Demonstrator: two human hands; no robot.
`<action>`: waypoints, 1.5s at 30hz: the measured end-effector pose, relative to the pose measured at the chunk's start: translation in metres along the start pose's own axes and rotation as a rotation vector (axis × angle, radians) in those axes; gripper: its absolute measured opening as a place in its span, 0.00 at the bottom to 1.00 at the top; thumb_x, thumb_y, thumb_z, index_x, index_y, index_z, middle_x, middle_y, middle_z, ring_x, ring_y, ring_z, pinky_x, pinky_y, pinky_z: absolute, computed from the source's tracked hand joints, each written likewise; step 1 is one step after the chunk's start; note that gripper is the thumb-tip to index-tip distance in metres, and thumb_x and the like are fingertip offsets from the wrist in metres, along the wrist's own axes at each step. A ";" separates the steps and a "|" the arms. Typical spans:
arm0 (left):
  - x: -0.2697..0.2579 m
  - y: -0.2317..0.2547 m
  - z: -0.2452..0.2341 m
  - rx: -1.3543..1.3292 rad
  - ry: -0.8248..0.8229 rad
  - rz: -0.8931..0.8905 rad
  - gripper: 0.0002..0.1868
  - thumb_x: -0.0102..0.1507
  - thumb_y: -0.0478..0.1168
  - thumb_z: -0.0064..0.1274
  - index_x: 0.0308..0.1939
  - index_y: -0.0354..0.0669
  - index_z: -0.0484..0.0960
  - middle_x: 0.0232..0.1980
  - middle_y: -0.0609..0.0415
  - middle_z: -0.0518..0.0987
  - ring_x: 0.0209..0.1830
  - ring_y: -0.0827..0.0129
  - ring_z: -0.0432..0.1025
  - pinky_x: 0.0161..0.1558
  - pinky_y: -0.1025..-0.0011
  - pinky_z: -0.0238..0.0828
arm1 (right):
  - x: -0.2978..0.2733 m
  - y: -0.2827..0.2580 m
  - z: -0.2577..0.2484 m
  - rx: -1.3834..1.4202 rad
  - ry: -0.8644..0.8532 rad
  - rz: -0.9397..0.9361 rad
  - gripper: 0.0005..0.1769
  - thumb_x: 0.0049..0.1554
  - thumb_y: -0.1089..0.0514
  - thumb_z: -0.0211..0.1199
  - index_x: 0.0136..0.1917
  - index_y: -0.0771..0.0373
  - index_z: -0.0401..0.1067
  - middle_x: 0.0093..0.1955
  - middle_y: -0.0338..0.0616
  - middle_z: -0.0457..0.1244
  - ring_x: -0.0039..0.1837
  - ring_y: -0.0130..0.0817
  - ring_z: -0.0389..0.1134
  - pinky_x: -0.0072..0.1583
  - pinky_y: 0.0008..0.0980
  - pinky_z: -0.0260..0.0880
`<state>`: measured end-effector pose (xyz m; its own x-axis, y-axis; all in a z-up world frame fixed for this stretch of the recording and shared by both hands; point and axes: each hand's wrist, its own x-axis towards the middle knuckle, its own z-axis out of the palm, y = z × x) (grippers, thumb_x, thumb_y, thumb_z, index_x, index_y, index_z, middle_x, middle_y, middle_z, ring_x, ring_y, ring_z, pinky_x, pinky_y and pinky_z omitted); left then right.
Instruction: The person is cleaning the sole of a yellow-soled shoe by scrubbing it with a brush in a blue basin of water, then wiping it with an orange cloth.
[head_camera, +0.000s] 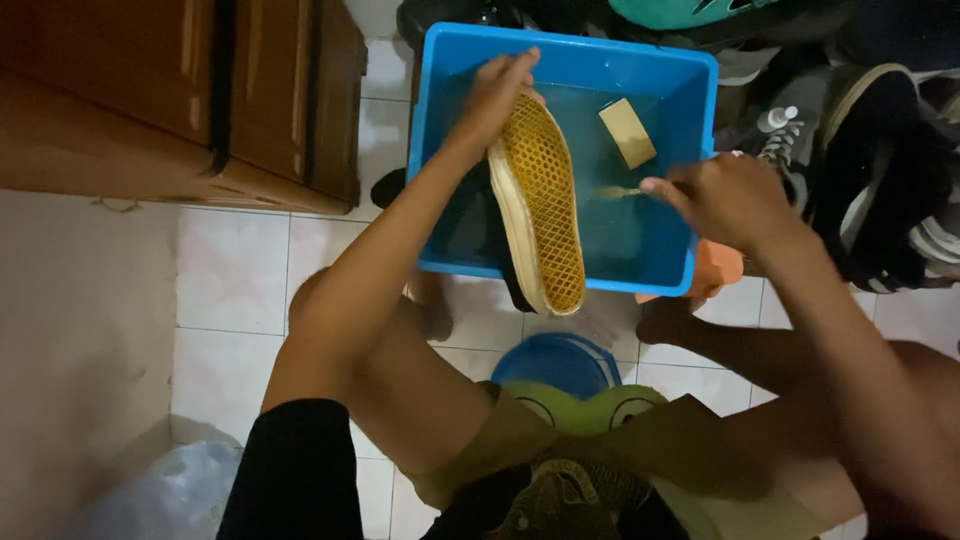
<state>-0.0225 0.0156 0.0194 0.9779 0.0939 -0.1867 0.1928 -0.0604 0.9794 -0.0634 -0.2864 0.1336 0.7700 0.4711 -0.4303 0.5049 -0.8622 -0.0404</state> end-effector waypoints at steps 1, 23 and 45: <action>-0.001 -0.001 -0.002 0.002 0.001 0.003 0.23 0.63 0.66 0.42 0.37 0.54 0.77 0.29 0.61 0.82 0.27 0.74 0.76 0.38 0.70 0.72 | 0.004 -0.007 0.003 0.000 0.004 0.000 0.28 0.70 0.33 0.45 0.45 0.51 0.78 0.32 0.42 0.68 0.36 0.39 0.72 0.39 0.39 0.70; -0.130 0.099 -0.018 -0.368 0.748 0.320 0.19 0.69 0.59 0.49 0.47 0.50 0.78 0.41 0.56 0.83 0.43 0.69 0.79 0.51 0.65 0.72 | -0.012 -0.065 0.044 1.982 0.064 0.161 0.10 0.68 0.51 0.36 0.46 0.53 0.54 0.74 0.63 0.53 0.71 0.68 0.60 0.51 0.53 0.66; -0.275 0.017 0.037 -0.077 0.199 -0.099 0.31 0.73 0.62 0.40 0.68 0.42 0.74 0.61 0.47 0.64 0.69 0.52 0.57 0.73 0.51 0.48 | 0.082 -0.054 0.041 0.821 0.548 -0.307 0.13 0.76 0.54 0.38 0.51 0.55 0.60 0.38 0.46 0.53 0.38 0.51 0.59 0.44 0.55 0.63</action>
<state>-0.2850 -0.0476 0.0849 0.9180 0.2900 -0.2706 0.2727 0.0339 0.9615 -0.0437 -0.2088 0.0638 0.8286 0.5351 0.1645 0.4466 -0.4547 -0.7706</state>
